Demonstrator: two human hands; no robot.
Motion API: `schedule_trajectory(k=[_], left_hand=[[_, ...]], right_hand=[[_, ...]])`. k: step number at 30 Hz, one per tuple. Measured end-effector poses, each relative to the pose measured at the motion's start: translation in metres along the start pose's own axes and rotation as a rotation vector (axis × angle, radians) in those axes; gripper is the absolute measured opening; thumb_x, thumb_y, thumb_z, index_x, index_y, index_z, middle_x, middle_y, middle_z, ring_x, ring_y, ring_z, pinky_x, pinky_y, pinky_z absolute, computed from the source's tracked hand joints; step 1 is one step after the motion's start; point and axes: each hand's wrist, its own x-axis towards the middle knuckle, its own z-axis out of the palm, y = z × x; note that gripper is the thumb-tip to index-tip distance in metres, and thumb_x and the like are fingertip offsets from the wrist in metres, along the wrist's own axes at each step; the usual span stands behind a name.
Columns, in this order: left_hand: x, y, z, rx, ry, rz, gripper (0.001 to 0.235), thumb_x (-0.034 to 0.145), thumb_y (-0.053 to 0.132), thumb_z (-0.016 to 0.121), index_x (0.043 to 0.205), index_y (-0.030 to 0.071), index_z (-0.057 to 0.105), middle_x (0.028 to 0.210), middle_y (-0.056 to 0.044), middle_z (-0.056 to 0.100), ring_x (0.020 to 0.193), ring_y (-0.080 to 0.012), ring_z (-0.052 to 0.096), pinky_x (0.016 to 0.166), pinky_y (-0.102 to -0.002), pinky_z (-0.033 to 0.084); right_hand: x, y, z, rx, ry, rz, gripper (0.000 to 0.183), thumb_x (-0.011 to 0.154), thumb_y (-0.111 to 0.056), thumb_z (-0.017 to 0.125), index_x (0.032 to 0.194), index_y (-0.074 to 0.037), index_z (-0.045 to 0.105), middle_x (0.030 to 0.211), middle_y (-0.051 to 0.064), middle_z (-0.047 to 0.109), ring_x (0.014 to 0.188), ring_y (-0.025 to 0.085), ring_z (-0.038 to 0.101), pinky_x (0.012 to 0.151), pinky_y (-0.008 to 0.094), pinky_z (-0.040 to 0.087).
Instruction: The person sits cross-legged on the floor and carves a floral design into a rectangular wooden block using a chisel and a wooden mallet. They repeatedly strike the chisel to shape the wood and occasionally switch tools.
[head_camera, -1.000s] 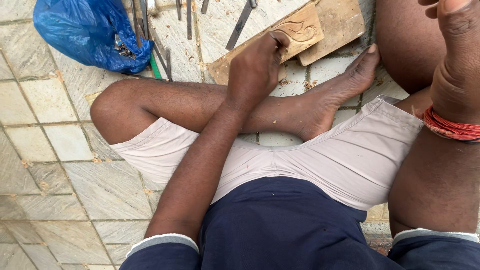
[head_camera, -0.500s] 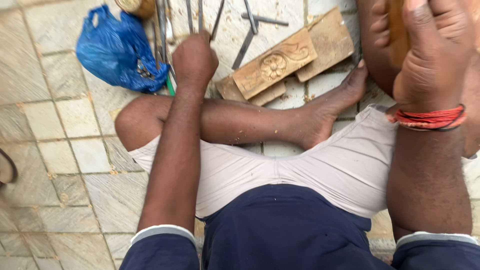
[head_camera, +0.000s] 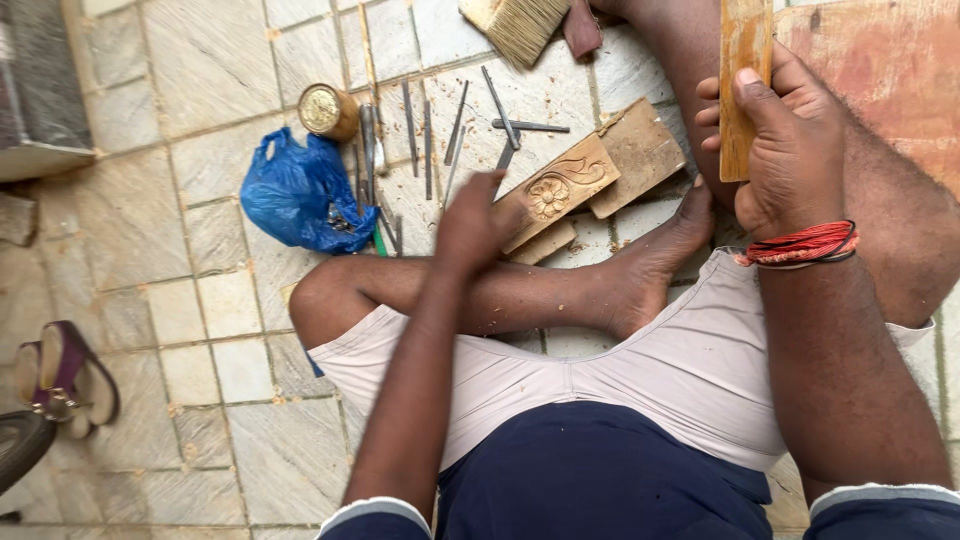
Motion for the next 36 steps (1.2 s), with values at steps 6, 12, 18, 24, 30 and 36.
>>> schedule_trajectory(k=[6, 12, 18, 24, 30, 36], left_hand=[[-0.024, 0.028, 0.035, 0.408, 0.134, 0.196, 0.126, 0.058, 0.056, 0.096, 0.151, 0.003, 0.032, 0.14, -0.02, 0.048, 0.13, -0.0365, 0.049, 0.109, -0.05, 0.041], [0.009, 0.011, 0.042, 0.553, -0.028, 0.125, 0.101, 0.064, 0.05, 0.096, 0.137, 0.006, 0.043, 0.128, -0.015, 0.058, 0.118, -0.0326, 0.059, 0.106, -0.054, 0.045], [0.052, -0.012, 0.027, 0.536, -0.023, 0.186, 0.058, 0.087, 0.019, 0.082, 0.137, 0.014, 0.054, 0.128, -0.011, 0.066, 0.106, -0.0249, 0.07, 0.091, -0.042, 0.063], [0.044, -0.006, 0.007, 0.586, -0.006, 0.142, 0.088, 0.063, 0.036, 0.099, 0.131, 0.008, 0.051, 0.125, -0.011, 0.064, 0.116, -0.0261, 0.062, 0.094, -0.047, 0.055], [0.025, 0.002, -0.003, 0.45, -0.019, 0.1, 0.098, 0.062, 0.039, 0.099, 0.139, 0.009, 0.047, 0.136, -0.01, 0.058, 0.128, -0.0256, 0.054, 0.102, -0.048, 0.05], [0.021, -0.008, -0.007, 0.157, 0.02, 0.143, 0.121, 0.06, 0.037, 0.099, 0.156, 0.012, 0.03, 0.154, -0.014, 0.039, 0.142, -0.0302, 0.038, 0.117, -0.054, 0.033]], right_hand=[[0.0, -0.003, 0.003, 0.023, -0.003, -0.019, 0.034, 0.113, -0.01, 0.06, 0.146, -0.001, 0.062, 0.106, 0.01, 0.075, 0.081, 0.012, 0.07, 0.066, 0.023, 0.057], [0.005, -0.002, 0.004, -0.007, 0.024, -0.011, 0.035, 0.111, -0.011, 0.06, 0.144, -0.003, 0.063, 0.102, 0.007, 0.075, 0.078, 0.01, 0.069, 0.065, 0.022, 0.056], [0.011, 0.01, 0.001, -0.026, 0.062, -0.021, 0.038, 0.11, -0.012, 0.059, 0.147, -0.004, 0.061, 0.101, 0.007, 0.074, 0.077, 0.009, 0.068, 0.064, 0.022, 0.056], [0.01, 0.02, -0.003, -0.042, 0.044, -0.016, 0.038, 0.11, -0.013, 0.06, 0.147, -0.003, 0.061, 0.105, 0.007, 0.074, 0.081, 0.011, 0.068, 0.067, 0.023, 0.056], [0.009, 0.029, -0.009, -0.03, 0.064, -0.002, 0.036, 0.113, -0.015, 0.061, 0.146, -0.002, 0.061, 0.107, 0.01, 0.074, 0.084, 0.013, 0.069, 0.069, 0.024, 0.057], [0.014, 0.03, -0.01, -0.009, 0.085, 0.088, 0.038, 0.113, -0.016, 0.062, 0.148, -0.001, 0.057, 0.108, 0.011, 0.073, 0.083, 0.014, 0.069, 0.067, 0.024, 0.056]])
